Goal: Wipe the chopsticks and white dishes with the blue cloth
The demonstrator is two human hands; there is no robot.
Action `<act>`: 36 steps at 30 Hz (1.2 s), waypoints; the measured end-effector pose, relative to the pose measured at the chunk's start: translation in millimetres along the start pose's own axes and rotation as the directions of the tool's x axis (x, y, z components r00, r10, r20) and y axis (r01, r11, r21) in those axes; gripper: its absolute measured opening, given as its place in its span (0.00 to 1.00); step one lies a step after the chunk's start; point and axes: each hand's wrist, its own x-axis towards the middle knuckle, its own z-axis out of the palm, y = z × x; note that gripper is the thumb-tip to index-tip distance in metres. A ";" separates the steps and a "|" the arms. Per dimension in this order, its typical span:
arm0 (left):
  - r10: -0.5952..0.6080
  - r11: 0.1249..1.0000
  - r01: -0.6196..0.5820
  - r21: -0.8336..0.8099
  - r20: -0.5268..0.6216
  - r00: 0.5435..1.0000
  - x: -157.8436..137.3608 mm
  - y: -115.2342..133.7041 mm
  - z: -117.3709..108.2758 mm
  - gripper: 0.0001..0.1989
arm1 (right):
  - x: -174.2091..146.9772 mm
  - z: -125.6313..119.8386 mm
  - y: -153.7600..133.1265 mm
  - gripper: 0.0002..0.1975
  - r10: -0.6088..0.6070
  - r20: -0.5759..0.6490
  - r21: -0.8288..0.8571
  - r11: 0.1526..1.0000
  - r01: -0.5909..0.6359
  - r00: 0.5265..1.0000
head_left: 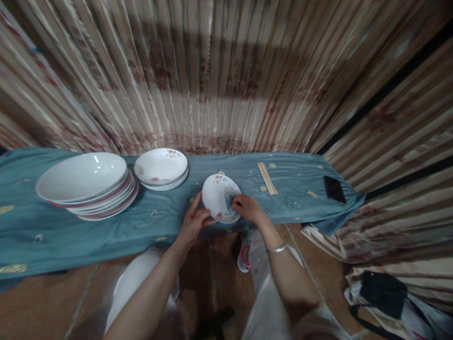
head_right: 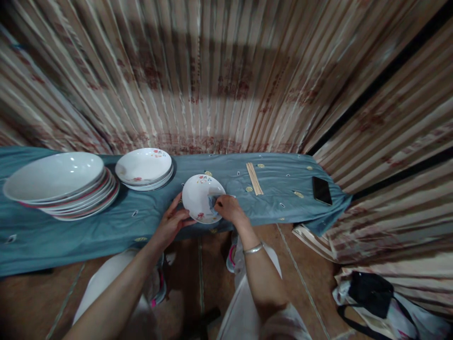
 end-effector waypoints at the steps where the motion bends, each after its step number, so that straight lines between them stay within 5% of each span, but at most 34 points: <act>1: 0.001 1.000 -0.001 0.001 -0.001 1.000 -0.3 0.5 0.5 0.48 | 1.1 0.5 0.4 0.11 -0.001 -0.007 -0.013 1.000 0.001 1.000; 10: -0.005 1.000 0.005 -0.008 -0.016 1.000 -3.8 4.9 4.5 0.48 | 16.9 5.8 2.4 0.13 -0.018 -0.119 -0.048 0.999 0.012 0.993; 19: 0.002 1.000 -0.002 -0.015 0.000 1.000 -0.7 0.7 0.7 0.46 | 41.8 29.8 10.2 0.19 -0.113 -0.275 0.138 0.978 0.155 0.955; 36: -0.002 0.999 0.002 -0.038 -0.006 1.000 -0.5 -0.5 0.7 0.47 | 68.3 44.4 -6.9 0.20 -0.217 -0.339 0.435 0.826 0.357 0.915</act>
